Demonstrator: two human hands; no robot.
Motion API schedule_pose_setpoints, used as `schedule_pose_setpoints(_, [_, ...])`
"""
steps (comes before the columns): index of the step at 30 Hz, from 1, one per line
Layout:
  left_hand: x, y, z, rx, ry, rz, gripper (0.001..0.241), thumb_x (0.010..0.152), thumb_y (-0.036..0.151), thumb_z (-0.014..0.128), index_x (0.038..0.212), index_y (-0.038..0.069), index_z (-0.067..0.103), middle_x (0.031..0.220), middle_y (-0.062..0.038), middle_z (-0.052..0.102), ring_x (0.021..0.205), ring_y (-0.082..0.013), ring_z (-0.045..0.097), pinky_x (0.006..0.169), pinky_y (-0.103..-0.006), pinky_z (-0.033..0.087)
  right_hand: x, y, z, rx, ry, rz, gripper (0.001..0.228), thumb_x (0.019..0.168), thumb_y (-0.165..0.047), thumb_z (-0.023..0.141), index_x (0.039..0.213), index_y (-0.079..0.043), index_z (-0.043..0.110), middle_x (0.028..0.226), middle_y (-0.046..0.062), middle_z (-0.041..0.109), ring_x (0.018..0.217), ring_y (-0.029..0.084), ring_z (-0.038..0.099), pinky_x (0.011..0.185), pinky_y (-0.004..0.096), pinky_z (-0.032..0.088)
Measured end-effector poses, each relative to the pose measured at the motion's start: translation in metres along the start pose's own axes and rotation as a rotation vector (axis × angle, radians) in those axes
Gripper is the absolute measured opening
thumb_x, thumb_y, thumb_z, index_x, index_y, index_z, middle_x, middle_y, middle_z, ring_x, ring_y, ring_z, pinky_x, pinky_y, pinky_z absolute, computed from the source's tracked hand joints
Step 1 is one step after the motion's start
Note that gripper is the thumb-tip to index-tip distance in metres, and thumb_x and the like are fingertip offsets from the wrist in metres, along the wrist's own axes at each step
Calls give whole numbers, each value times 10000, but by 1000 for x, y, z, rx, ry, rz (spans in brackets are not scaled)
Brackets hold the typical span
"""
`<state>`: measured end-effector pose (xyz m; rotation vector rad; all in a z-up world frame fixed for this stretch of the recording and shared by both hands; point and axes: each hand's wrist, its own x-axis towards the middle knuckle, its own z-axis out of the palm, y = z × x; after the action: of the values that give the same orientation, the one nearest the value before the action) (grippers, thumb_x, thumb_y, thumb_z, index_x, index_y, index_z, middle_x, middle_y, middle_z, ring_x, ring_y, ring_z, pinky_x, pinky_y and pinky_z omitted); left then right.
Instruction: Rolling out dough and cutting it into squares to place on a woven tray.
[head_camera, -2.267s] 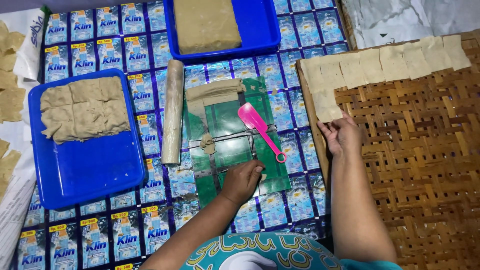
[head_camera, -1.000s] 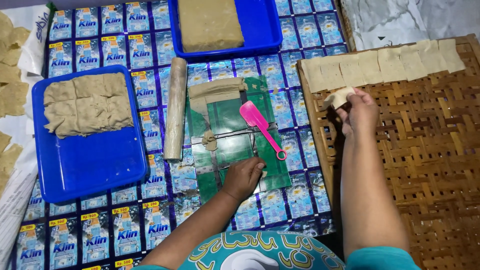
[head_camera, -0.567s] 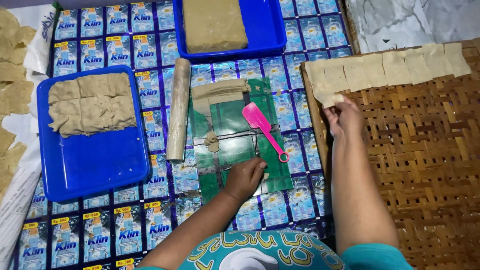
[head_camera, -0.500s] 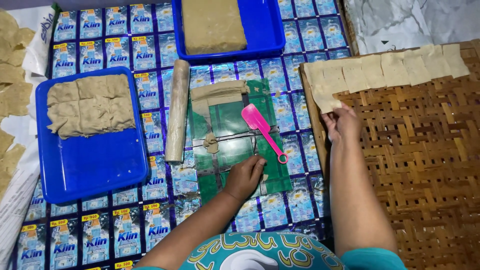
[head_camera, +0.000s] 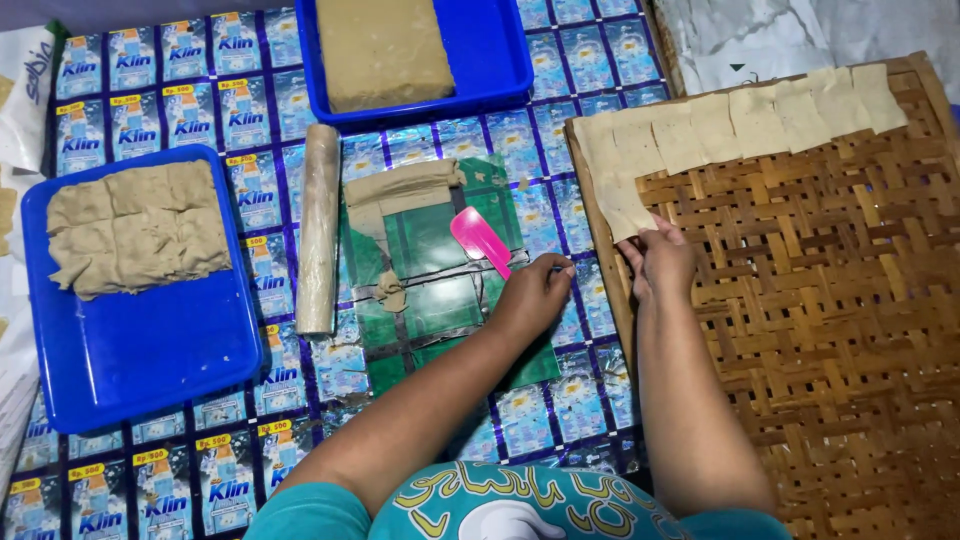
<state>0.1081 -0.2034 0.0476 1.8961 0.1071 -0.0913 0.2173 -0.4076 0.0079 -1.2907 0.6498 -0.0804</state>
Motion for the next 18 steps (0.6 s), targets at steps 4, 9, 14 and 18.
schedule_pose_setpoints(4, [14, 0, 16, 49, -13, 16, 226, 954, 289, 629, 1093, 126, 701, 699, -126, 727, 833, -414, 723, 764, -542, 561, -1, 1, 3, -11, -7, -2, 359, 928, -6, 609, 1287, -36, 609, 1106, 212, 582, 1024, 267, 627, 906, 554, 644])
schedule_pose_setpoints(9, [46, -28, 68, -492, -94, -298, 254, 954, 149, 560, 1109, -9, 685, 767, -197, 749, 488, -242, 712, 413, -304, 621, 3, 2, -5, 59, -53, 29, 361, 923, 19, 592, 1281, -23, 614, 1036, 196, 587, 975, 256, 642, 888, 578, 652])
schedule_pose_setpoints(14, [69, -20, 80, -802, -148, -534, 344, 995, 243, 583, 1132, -63, 659, 793, -159, 753, 512, -141, 703, 442, -213, 620, 7, 3, -7, 121, -66, 58, 334, 916, 31, 599, 1246, -3, 625, 1009, 188, 581, 959, 251, 648, 861, 563, 669])
schedule_pose_setpoints(18, [79, -9, 87, -861, -77, -568, 332, 971, 225, 656, 1098, -81, 670, 788, -179, 746, 486, -148, 694, 415, -216, 608, -10, -10, -3, 110, -82, 78, 350, 933, 31, 581, 1282, 12, 602, 974, 129, 520, 932, 204, 625, 869, 559, 667])
